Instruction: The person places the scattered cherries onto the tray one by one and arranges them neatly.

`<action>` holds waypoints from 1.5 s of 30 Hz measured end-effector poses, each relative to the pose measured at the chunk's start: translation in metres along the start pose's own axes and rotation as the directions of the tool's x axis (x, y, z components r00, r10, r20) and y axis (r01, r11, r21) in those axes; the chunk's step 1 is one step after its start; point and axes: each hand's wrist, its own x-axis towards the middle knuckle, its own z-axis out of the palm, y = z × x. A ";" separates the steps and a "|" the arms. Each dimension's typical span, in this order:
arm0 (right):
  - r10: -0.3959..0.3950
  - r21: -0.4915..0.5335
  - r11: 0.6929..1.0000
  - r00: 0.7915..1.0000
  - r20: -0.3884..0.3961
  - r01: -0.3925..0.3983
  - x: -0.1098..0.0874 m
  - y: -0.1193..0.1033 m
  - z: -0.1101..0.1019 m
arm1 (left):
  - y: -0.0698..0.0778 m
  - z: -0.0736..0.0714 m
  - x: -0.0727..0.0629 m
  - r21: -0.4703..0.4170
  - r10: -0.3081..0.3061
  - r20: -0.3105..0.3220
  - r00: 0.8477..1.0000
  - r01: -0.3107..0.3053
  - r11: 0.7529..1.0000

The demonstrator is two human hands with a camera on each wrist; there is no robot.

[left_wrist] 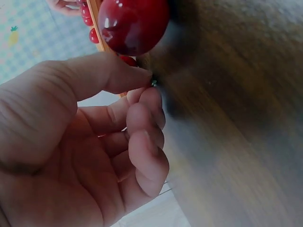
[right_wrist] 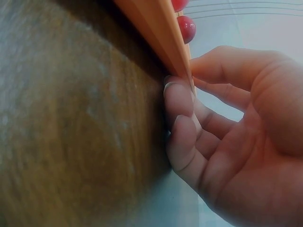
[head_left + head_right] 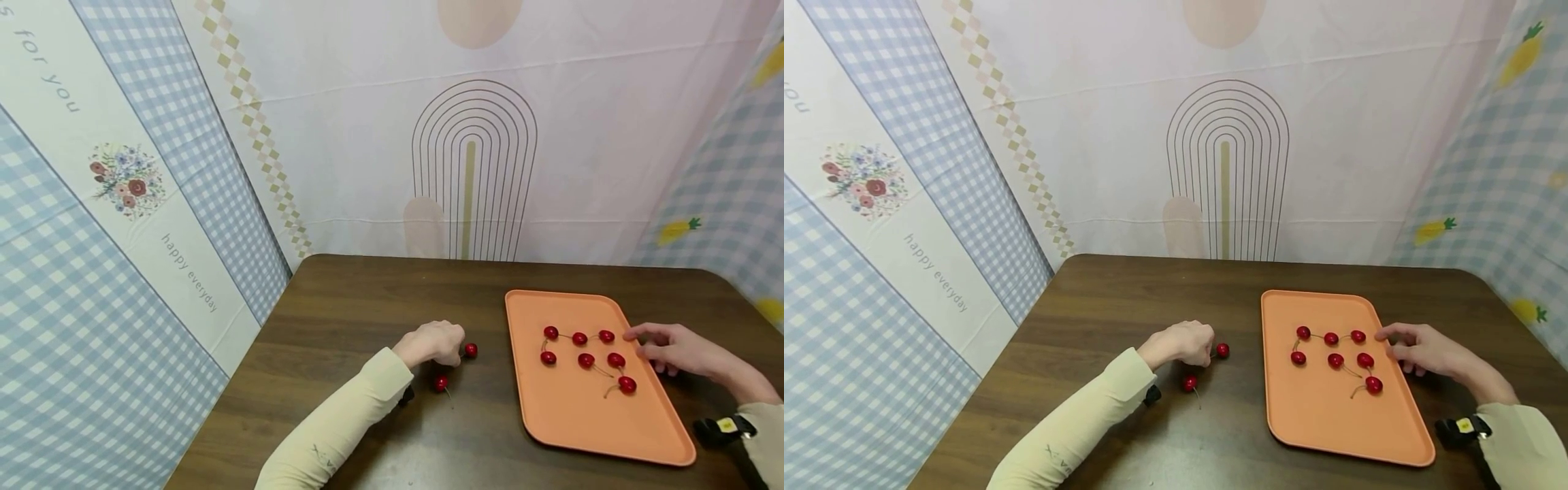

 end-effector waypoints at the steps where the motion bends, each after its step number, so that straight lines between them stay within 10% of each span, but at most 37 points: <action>1: -0.002 0.002 1.000 1.000 0.000 0.002 0.000 0.000 0.000 | 0.000 0.000 0.000 0.015 0.007 0.005 1.000 -0.007 1.000; 24: -0.014 0.033 0.999 1.000 0.004 0.014 -0.003 -0.003 0.000 | 0.024 -0.021 0.007 -0.043 0.216 -0.069 0.974 -0.219 0.975; 45: -0.024 0.040 0.999 1.000 0.009 0.024 -0.002 -0.001 -0.001 | 0.085 -0.029 0.022 -0.013 0.345 -0.135 0.929 -0.349 0.937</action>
